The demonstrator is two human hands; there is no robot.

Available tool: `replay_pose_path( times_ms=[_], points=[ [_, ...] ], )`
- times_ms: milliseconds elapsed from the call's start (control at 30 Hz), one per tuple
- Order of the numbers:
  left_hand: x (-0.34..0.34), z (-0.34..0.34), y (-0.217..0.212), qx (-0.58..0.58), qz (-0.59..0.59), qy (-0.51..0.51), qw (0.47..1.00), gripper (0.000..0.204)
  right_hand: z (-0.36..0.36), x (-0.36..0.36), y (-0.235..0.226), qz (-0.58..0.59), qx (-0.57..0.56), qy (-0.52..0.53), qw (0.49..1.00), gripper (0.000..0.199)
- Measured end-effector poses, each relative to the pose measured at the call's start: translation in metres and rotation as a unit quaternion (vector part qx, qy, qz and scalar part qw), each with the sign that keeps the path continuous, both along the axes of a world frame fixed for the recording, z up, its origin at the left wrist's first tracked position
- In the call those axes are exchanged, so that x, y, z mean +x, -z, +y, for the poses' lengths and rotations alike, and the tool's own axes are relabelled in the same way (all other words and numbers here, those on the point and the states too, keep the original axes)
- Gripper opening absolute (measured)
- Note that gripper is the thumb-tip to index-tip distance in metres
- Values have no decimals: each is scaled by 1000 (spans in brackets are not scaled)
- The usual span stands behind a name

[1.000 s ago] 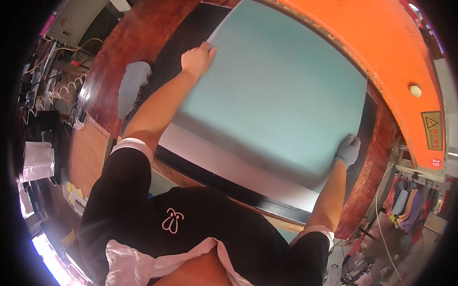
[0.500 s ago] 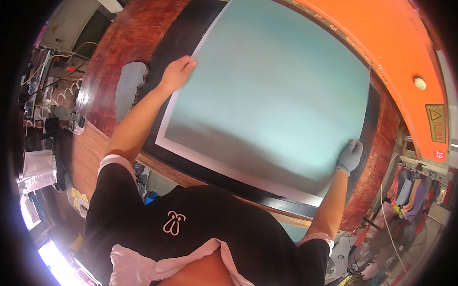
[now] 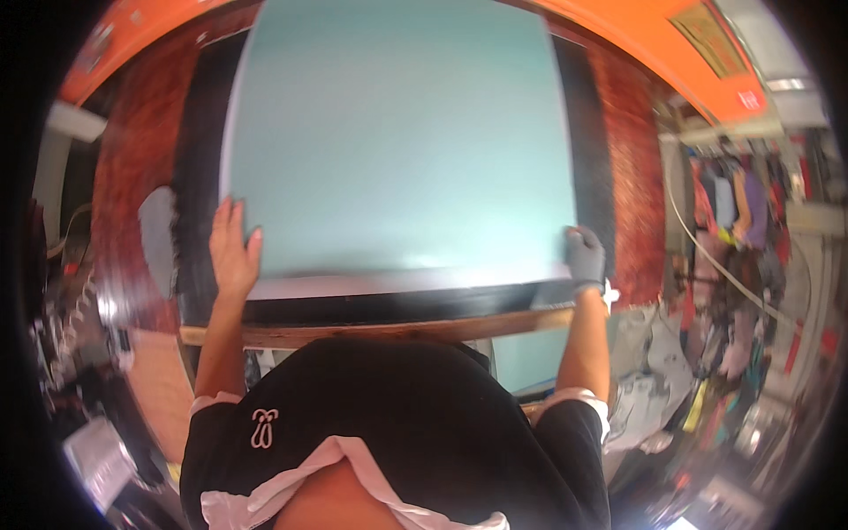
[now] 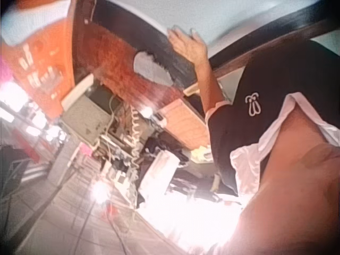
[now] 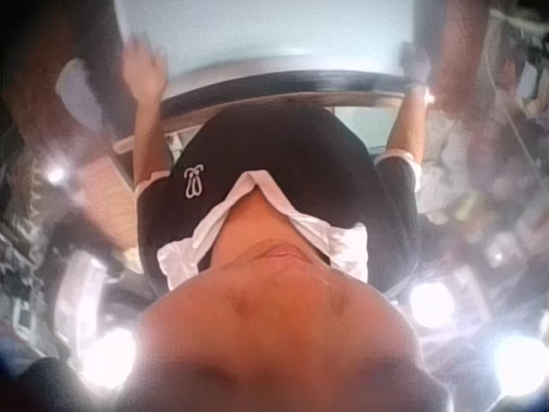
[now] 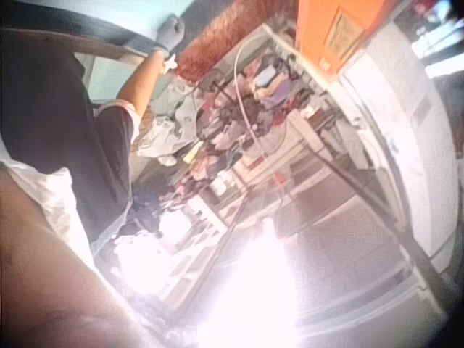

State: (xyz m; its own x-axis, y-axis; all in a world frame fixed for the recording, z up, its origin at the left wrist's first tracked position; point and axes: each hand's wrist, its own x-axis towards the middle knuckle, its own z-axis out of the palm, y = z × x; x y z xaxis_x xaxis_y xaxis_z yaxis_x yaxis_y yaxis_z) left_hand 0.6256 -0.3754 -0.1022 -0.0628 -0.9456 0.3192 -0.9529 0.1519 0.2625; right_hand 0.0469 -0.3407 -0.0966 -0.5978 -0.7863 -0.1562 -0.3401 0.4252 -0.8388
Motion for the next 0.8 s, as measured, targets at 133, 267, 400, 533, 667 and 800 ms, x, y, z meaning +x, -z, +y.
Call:
replay_pose_path(
  times_ms=[133, 267, 400, 533, 667, 800],
  points=[
    [3, -4, 9, 10, 27, -20, 999, 61, 10, 10, 4, -20, -13, 5, 1000, 15],
    [6, -6, 18, 10, -1, -38, 999, 63, 5, 14, 0, -43, -48, -31, 997, 15],
    [11, -8, 24, 30, -51, -45, 997, 65, 6, 8, 2, 27, -17, -61, 998, 19],
    [12, -2, 24, -31, 16, -29, 999, 59, 7, -1, 17, 97, -16, -88, 991, 24],
    [14, 2, 14, 29, 153, -175, 972, 55, 9, -7, 28, 97, -8, -112, 989, 25],
    [20, -10, 0, 107, 177, -252, 945, 49, 8, -6, 25, 87, -38, -128, 987, 25]
  ],
)
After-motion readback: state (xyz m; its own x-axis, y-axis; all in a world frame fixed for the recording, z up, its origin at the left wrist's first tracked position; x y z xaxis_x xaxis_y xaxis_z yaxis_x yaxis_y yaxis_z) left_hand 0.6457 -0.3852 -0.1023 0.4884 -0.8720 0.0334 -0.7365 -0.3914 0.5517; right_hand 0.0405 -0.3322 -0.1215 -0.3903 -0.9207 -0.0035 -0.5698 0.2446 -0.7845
